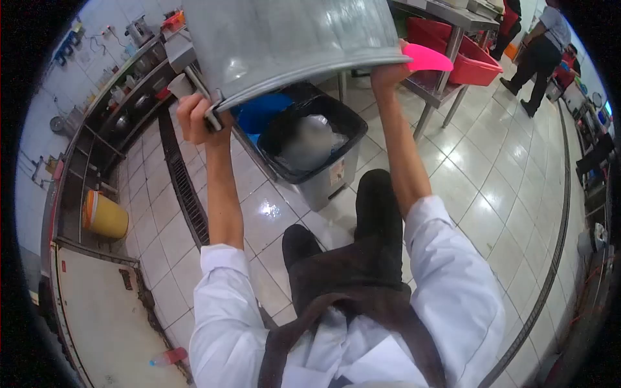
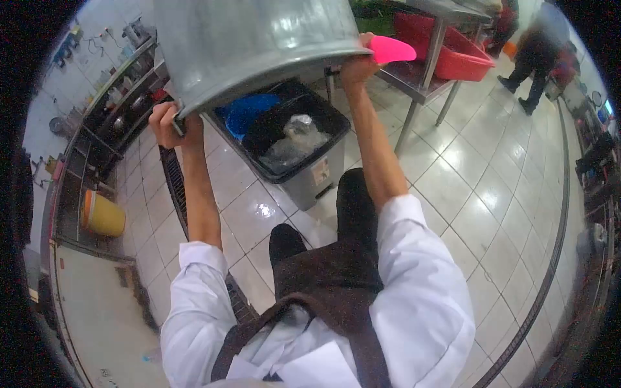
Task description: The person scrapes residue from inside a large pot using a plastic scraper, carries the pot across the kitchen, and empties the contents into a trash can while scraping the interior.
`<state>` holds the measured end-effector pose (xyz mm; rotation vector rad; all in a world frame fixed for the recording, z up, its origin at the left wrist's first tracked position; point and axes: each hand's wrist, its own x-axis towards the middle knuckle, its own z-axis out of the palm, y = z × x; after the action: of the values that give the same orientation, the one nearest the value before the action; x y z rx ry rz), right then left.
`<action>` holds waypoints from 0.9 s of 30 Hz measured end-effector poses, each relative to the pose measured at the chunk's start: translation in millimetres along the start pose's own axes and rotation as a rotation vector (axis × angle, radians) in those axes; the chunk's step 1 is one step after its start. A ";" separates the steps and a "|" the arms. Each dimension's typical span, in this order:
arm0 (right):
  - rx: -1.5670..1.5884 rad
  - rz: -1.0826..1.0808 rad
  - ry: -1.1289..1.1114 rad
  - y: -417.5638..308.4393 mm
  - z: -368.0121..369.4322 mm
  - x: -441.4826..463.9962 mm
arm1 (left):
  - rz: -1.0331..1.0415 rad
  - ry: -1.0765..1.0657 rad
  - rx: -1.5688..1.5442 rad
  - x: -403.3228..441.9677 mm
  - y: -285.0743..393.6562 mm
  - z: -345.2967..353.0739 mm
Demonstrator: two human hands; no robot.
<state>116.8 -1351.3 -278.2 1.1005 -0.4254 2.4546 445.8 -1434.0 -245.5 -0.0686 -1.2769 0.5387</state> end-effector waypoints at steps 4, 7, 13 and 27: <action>0.411 0.414 0.035 94.8 -40.8 -38.8 | 0.170 -0.101 -0.117 -16.1 -18.1 0.3; -0.107 0.130 -0.037 31.2 -26.1 -42.0 | 0.102 -0.212 -0.147 -17.0 -9.6 -14.3; -0.067 0.049 -0.012 54.6 -6.8 -29.3 | 0.193 -0.194 -0.221 -57.5 -54.8 14.5; 0.106 0.036 -0.021 50.3 -6.2 10.3 | 0.065 -0.177 -0.211 -14.7 -25.6 21.3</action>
<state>82.1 -1389.7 -279.7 1.1723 -0.3273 2.5244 432.3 -1467.7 -243.3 -0.2435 -1.5060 0.4712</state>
